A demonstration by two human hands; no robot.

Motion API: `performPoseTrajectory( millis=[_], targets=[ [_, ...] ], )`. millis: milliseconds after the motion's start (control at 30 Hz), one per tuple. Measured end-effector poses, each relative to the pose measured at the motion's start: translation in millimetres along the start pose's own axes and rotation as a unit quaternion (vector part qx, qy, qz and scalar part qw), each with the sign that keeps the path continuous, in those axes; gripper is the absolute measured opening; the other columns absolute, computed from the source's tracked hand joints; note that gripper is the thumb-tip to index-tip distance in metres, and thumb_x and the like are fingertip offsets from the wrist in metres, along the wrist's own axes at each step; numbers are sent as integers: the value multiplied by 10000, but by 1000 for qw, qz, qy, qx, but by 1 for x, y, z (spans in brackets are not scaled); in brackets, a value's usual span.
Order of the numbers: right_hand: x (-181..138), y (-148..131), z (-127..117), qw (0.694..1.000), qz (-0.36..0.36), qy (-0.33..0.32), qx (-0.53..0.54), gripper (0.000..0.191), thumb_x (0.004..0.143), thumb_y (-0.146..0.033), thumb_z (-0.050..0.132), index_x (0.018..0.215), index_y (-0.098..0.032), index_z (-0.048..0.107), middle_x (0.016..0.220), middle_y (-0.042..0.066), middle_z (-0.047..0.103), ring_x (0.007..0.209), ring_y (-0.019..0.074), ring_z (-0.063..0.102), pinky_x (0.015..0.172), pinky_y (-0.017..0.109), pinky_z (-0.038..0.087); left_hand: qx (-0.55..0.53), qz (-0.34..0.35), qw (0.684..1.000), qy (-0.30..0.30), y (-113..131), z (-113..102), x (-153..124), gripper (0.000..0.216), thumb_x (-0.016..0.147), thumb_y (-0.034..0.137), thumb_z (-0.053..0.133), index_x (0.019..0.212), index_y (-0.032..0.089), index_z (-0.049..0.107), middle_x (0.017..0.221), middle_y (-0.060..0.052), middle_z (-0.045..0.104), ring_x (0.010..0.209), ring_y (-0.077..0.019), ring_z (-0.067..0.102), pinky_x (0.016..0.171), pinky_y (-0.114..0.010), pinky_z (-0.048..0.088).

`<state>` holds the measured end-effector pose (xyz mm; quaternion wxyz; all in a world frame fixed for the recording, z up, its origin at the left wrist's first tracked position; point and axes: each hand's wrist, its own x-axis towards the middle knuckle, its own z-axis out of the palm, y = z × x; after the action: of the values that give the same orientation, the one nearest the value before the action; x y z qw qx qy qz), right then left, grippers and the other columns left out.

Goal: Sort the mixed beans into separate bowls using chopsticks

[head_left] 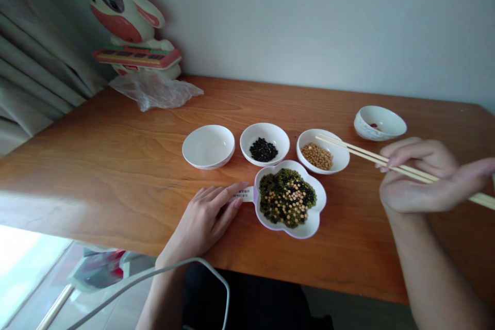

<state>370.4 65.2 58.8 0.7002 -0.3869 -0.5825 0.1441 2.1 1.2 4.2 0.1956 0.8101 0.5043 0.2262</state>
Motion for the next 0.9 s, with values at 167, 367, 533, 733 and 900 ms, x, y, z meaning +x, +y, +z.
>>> performPoseTrajectory(
  millis=[167, 367, 533, 733, 900],
  targets=[
    [1, -1, 4, 999, 7, 34, -1, 674, 1024, -646, 268, 567, -258, 575, 545, 70, 441, 576, 243, 517, 615, 411, 340, 1, 4, 1000, 5, 0, 1, 0, 379, 1083, 309, 503, 1460, 309, 543, 1291, -52, 731, 1118, -239, 692, 1000, -414, 498],
    [-9, -4, 16, 983, 109, -109, 101, 757, 1027, -656, 183, 545, -257, 609, 466, 60, 420, 495, 211, 431, 548, 407, 304, 4, 4, 1000, 4, -1, 1, 0, 380, 1081, 311, 503, 1457, 300, 552, 1299, -62, 731, 1126, -251, 692, 1009, -424, 505],
    [-32, -10, 29, 951, 200, -221, 86, 741, 1030, -682, 214, 676, -245, 696, 564, 51, 544, 534, 196, 457, 535, 374, 318, 5, 11, 1000, 3, -1, 1, 1, 384, 1085, 305, 490, 1464, 294, 549, 1295, -74, 732, 1132, -257, 692, 1007, -428, 513],
    [-39, -10, 32, 922, 185, -332, 74, 768, 1037, -682, 161, 634, -235, 638, 622, 42, 547, 594, 193, 483, 592, 365, 360, 6, 7, 1000, 6, 0, 1, 0, 373, 1083, 308, 496, 1450, 284, 557, 1289, -73, 735, 1130, -255, 691, 1010, -427, 508],
    [-38, -7, 31, 909, 192, -362, 74, 793, 1003, -730, 71, 677, -236, 598, 654, 40, 541, 627, 204, 491, 622, 372, 373, 5, 10, 1000, 5, 0, 1, 1, 376, 1085, 310, 494, 1456, 295, 555, 1294, -67, 735, 1127, -252, 691, 1000, -421, 508]
  ],
)
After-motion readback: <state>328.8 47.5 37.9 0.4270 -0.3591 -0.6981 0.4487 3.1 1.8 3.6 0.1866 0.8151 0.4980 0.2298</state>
